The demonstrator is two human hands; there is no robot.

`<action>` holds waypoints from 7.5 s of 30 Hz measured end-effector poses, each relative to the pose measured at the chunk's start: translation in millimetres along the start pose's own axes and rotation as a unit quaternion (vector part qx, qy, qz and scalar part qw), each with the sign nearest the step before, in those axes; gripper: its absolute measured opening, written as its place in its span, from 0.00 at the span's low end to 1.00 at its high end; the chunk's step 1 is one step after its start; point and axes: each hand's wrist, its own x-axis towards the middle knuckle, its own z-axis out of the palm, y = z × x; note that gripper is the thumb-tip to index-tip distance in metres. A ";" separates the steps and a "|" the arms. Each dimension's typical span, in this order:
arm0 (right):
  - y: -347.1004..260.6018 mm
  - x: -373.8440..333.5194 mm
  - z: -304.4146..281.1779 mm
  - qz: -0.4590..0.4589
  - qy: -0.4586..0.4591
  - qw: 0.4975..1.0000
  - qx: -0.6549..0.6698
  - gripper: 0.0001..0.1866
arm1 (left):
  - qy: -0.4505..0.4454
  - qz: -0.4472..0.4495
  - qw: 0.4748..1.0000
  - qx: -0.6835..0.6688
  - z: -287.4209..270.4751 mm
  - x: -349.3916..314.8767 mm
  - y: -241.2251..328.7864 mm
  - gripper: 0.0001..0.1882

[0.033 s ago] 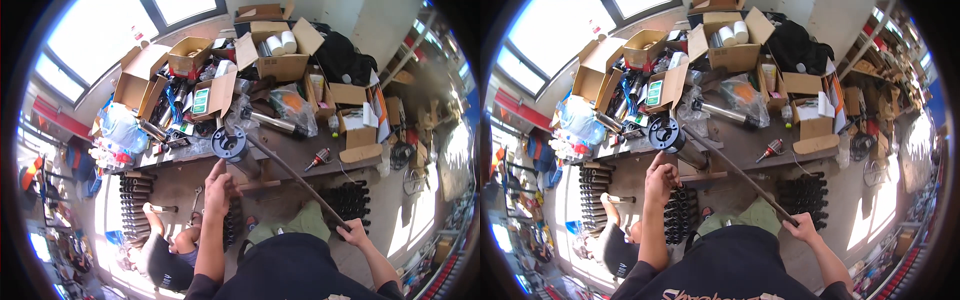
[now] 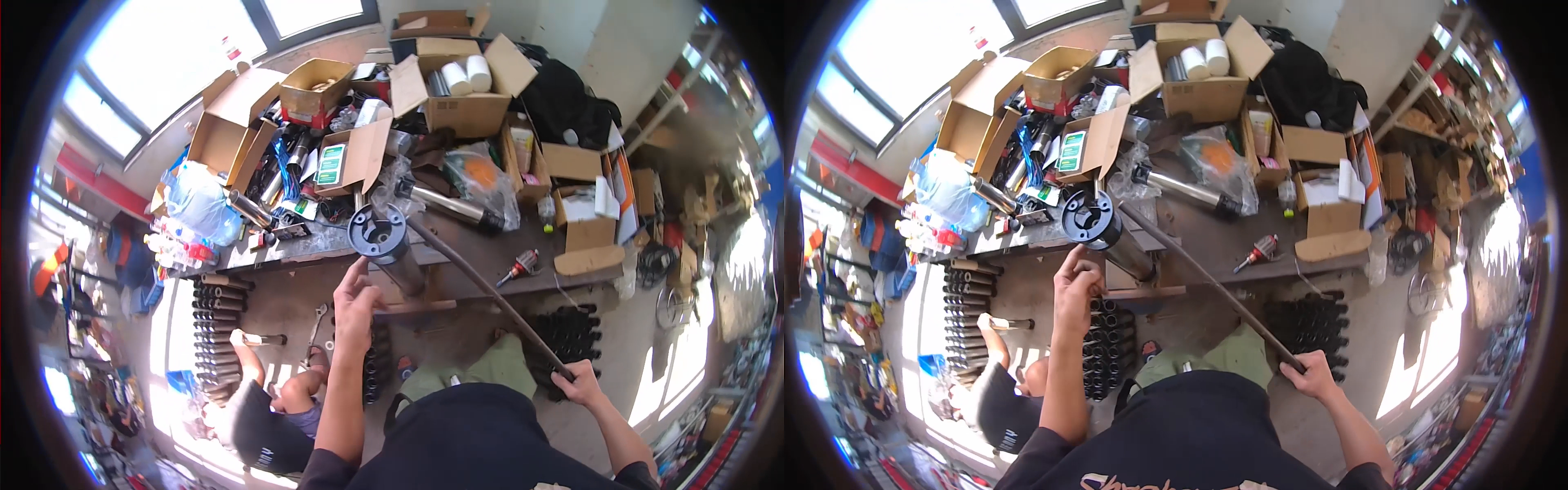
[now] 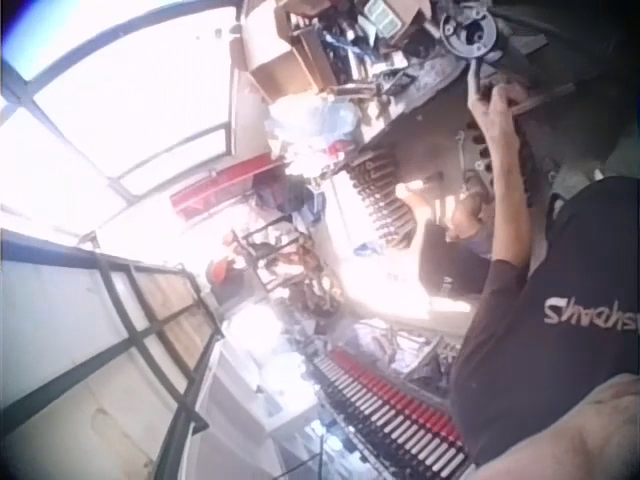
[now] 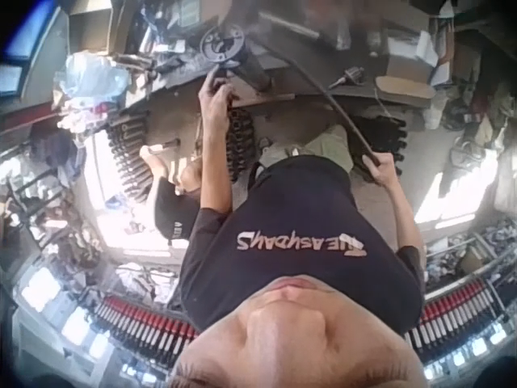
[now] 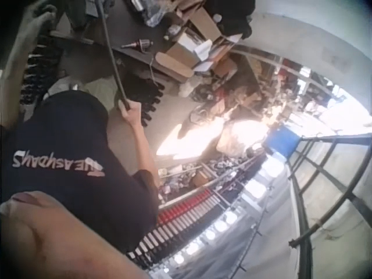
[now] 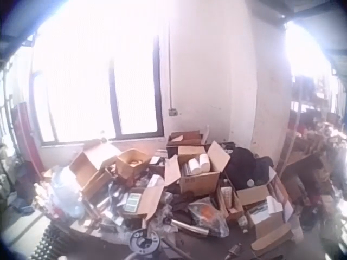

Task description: The person places a metal top onto a large cylindrical component held in a vice, then tightens it by rotating a two-handled lever tool.

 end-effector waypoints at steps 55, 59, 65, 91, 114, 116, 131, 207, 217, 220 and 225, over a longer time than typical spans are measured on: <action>-237.5 -12.0 416.5 0.064 -0.090 0.809 0.578 0.20 | 0.026 0.327 0.936 0.128 20.0 43.8 -27.4 0.12; -221.0 -16.1 435.5 -0.031 -0.064 0.868 0.492 0.13 | -0.097 0.257 0.925 0.263 -7.6 30.5 -14.9 0.28; -175.3 80.8 305.6 -0.293 0.059 0.902 0.311 0.14 | -0.076 -0.362 0.927 0.056 -153.2 -203.9 -81.2 0.21; -225.0 519.2 -9.7 -0.417 0.117 0.791 -0.433 0.13 | 0.471 -0.020 0.415 0.778 68.8 -67.2 35.8 0.17; -186.1 150.6 -15.0 0.010 0.344 0.797 -0.495 0.19 | 0.222 0.569 0.461 0.644 -98.9 91.8 71.2 0.15; -203.5 142.2 -15.2 0.067 0.318 0.788 -0.523 0.16 | 0.204 0.557 0.486 0.642 -93.3 91.6 66.8 0.16; -220.7 105.5 18.3 0.065 0.372 0.799 -0.467 0.18 | 0.122 0.591 0.445 0.662 -115.4 163.0 73.5 0.21; 359.5 15.3 199.9 0.332 0.014 0.943 -0.027 0.19 | 0.054 -0.028 0.989 -0.135 66.9 -114.3 -20.2 0.40; 276.7 40.2 195.4 0.308 -0.052 0.948 0.060 0.17 | -0.141 -0.009 0.902 -0.407 63.2 -104.6 -20.9 0.41; 263.2 38.4 178.8 0.334 -0.065 0.940 0.033 0.17 | -0.087 0.066 0.969 -0.221 55.2 -113.2 -9.9 0.41; 309.6 19.1 177.2 0.356 -0.060 0.932 0.026 0.15 | -0.200 0.038 0.864 -0.460 13.9 -84.0 -65.4 0.46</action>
